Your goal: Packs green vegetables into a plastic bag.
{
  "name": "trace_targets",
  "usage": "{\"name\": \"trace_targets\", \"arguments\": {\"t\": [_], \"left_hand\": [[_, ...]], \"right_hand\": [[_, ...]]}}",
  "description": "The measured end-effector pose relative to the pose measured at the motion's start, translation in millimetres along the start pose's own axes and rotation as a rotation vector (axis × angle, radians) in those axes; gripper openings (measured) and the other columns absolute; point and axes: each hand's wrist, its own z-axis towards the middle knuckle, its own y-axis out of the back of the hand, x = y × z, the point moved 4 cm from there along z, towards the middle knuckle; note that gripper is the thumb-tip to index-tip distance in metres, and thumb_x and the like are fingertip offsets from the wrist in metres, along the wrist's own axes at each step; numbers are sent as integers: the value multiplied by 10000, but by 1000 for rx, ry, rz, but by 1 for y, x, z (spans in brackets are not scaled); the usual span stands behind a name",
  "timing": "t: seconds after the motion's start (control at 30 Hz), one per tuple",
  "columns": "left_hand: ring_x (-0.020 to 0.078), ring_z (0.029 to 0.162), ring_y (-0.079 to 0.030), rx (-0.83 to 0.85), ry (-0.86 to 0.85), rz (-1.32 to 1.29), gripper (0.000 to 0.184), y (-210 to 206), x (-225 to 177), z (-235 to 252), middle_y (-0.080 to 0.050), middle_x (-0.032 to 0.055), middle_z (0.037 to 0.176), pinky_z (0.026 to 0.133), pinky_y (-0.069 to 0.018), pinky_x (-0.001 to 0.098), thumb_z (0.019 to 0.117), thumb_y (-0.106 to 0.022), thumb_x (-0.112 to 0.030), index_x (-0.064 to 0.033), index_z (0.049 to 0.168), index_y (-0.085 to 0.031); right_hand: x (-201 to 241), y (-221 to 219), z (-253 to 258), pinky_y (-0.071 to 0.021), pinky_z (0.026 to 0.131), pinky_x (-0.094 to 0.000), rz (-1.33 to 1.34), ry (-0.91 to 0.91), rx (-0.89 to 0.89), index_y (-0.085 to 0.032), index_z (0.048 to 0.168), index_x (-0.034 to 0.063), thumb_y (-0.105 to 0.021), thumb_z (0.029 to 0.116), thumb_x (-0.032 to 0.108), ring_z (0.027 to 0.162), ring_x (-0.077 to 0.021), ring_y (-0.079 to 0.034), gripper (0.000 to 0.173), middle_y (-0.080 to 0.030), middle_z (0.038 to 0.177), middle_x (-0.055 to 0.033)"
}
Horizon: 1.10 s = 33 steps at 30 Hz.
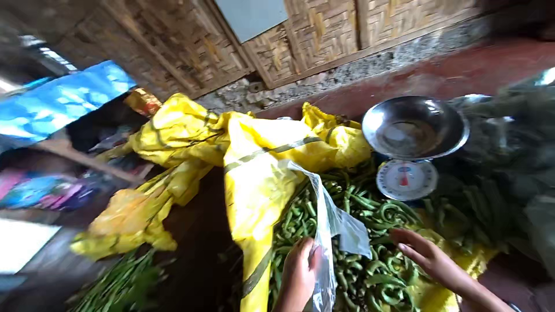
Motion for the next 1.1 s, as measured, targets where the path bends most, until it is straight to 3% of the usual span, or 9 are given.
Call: {"name": "trace_targets", "arguments": {"t": [0.17,0.33,0.4,0.47,0.57,0.63,0.77,0.9,1.1], "left_hand": [[319,957,-749,-79,-389,456,70,-27,-33,8,-763,129,957,872,-589,525,867,-718,-93,-35,855,-756],[313,971,-750,26,-520,450,47,-34,-53,11,-765,126,955,902,-580,534,852,-756,-82,-34,853,-759],[296,986,-746,-8,-597,470,21,-35,-58,11,-763,106,959,918,-581,513,829,-764,-56,-58,850,-762],[283,990,-742,-78,-721,502,57,-34,-62,9,-760,87,956,922,-581,490,818,-746,-45,-89,851,-761],[278,1009,-727,-110,-880,522,103,-36,-66,7,-758,80,986,971,-550,475,892,-673,-67,-124,895,-758],[260,1022,-707,-113,-936,522,132,-41,-66,6,-748,65,999,993,-525,459,952,-629,-94,-146,934,-748],[244,1033,-703,-121,-998,519,152,-49,-71,7,-748,49,992,1012,-511,458,980,-605,-114,-163,957,-747],[239,1064,-691,-95,-1018,527,147,-57,-75,11,-743,48,1024,1040,-485,473,991,-593,-117,-163,963,-730],[306,1039,-715,25,-995,543,136,-74,-81,31,-754,90,993,987,-514,556,957,-633,-67,-98,947,-765]], "right_hand": [[31,11,8,-565,970,-361,245,148,-43,-602,1308,10,-556,1000,428,1097,-158,-673,521,-681,1223,-72],[43,16,4,-487,1078,-331,42,170,-18,-425,1503,-29,-782,853,427,1318,-163,-557,871,-527,1487,-160],[31,17,1,-539,1037,-354,107,84,36,-497,1474,26,-642,961,458,1254,-162,-615,686,-569,1450,-115],[13,13,-2,-589,906,-418,510,42,115,-643,1231,107,-293,1003,687,1051,-191,-709,715,-731,1166,-47],[-3,15,-11,-616,766,-389,710,-57,317,-771,843,206,-85,744,1000,832,-164,-753,1054,-788,900,-16],[-5,15,-27,-611,736,-372,447,-93,402,-738,820,131,-89,878,896,769,-153,-737,1005,-771,850,-35],[-13,-3,-38,-590,854,-421,415,-331,609,-679,1119,78,-193,1007,725,909,-203,-727,817,-753,1016,-52],[-29,-1,-16,-582,792,-280,759,-179,320,-686,1032,190,-535,1036,252,834,-68,-698,164,-742,926,43],[-32,33,-10,-558,685,-242,889,-95,-20,-636,893,177,-564,1004,148,693,-44,-655,136,-698,776,45]]}}
